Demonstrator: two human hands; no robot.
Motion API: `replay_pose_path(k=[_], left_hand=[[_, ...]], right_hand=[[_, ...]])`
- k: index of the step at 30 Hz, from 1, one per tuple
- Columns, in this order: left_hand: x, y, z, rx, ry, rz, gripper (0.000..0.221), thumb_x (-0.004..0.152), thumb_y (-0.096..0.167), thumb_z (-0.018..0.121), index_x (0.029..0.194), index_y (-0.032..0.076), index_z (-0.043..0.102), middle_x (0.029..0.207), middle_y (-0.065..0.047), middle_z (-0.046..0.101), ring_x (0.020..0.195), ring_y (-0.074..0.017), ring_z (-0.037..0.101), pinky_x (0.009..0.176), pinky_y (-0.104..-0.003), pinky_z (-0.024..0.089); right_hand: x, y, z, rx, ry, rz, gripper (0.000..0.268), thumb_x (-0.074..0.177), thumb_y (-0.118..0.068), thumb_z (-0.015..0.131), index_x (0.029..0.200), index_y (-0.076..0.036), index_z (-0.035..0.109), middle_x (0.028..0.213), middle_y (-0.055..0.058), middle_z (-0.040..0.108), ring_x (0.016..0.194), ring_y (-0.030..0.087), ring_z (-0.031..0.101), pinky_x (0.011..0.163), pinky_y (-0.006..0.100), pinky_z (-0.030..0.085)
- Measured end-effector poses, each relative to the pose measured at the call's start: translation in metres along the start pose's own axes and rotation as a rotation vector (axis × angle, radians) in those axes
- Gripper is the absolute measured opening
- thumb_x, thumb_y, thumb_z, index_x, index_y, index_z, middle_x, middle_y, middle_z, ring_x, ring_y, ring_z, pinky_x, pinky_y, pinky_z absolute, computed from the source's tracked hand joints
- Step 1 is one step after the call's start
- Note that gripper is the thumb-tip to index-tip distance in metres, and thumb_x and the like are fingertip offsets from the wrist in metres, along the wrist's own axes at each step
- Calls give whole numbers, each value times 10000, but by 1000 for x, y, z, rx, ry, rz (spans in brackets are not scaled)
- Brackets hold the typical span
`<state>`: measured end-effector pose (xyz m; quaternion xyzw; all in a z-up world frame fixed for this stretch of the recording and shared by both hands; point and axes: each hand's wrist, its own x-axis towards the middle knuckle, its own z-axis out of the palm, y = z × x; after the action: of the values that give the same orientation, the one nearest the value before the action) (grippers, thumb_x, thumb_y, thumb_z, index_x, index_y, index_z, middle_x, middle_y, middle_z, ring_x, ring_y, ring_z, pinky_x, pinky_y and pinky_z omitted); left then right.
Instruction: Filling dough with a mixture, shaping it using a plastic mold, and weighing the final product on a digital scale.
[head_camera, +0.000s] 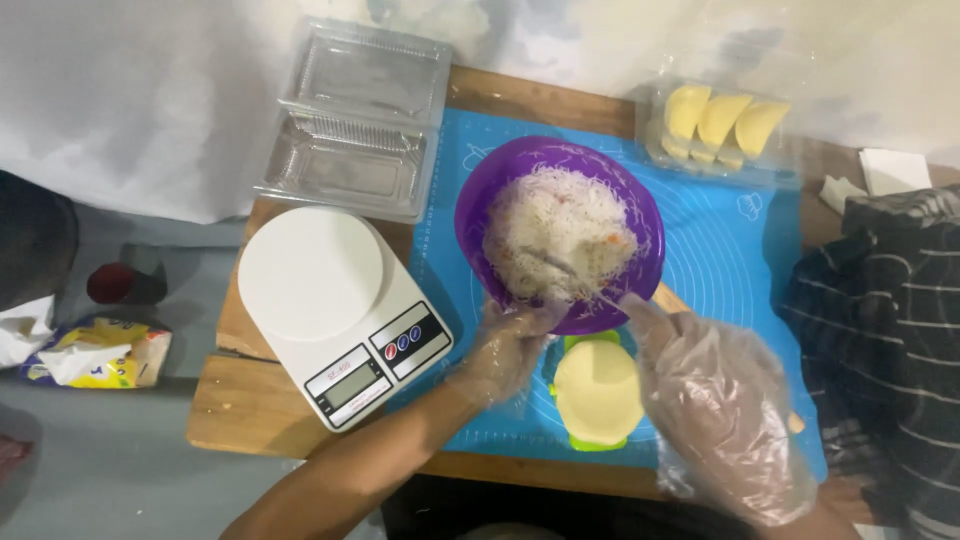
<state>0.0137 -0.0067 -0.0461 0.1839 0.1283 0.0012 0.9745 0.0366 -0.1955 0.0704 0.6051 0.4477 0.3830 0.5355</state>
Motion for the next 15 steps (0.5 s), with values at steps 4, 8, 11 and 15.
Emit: replay_pose_path(k=[4,8,11,15], left_hand=[[0,-1,3,40,174,-56,837,705,-27,749,1450,116,396,1402,-163,608,1329,-304,564,1154,-427,438],[-4,20,23,418,219,-363,1246,745,439,697,1561,164,-204,1667,-73,363,1581,-210,224,1273,-453,-27],[0,3,10,57,126,-80,1251,705,7,767,1585,414,-25,1595,-172,386,1444,-345,413,1222,-546,296],[-6,13,22,107,29,0,1176,723,116,807,1600,374,67,1526,-163,452,1392,-356,467,1142,-571,433]], right_hand=[[21,-14,-10,816,-205,490,540,1054,-156,607,1571,-268,499,587,-82,460,433,66,291,373,246,295],[30,-26,-5,840,89,512,450,1070,-157,549,1518,-122,523,875,20,509,554,99,331,452,262,355],[32,-31,3,-484,-28,114,560,1122,-242,512,1658,-295,361,1257,213,591,1272,251,533,1097,359,478],[36,-66,4,-2163,-269,-624,316,979,-212,660,1198,15,670,1551,200,444,862,140,671,837,269,559]])
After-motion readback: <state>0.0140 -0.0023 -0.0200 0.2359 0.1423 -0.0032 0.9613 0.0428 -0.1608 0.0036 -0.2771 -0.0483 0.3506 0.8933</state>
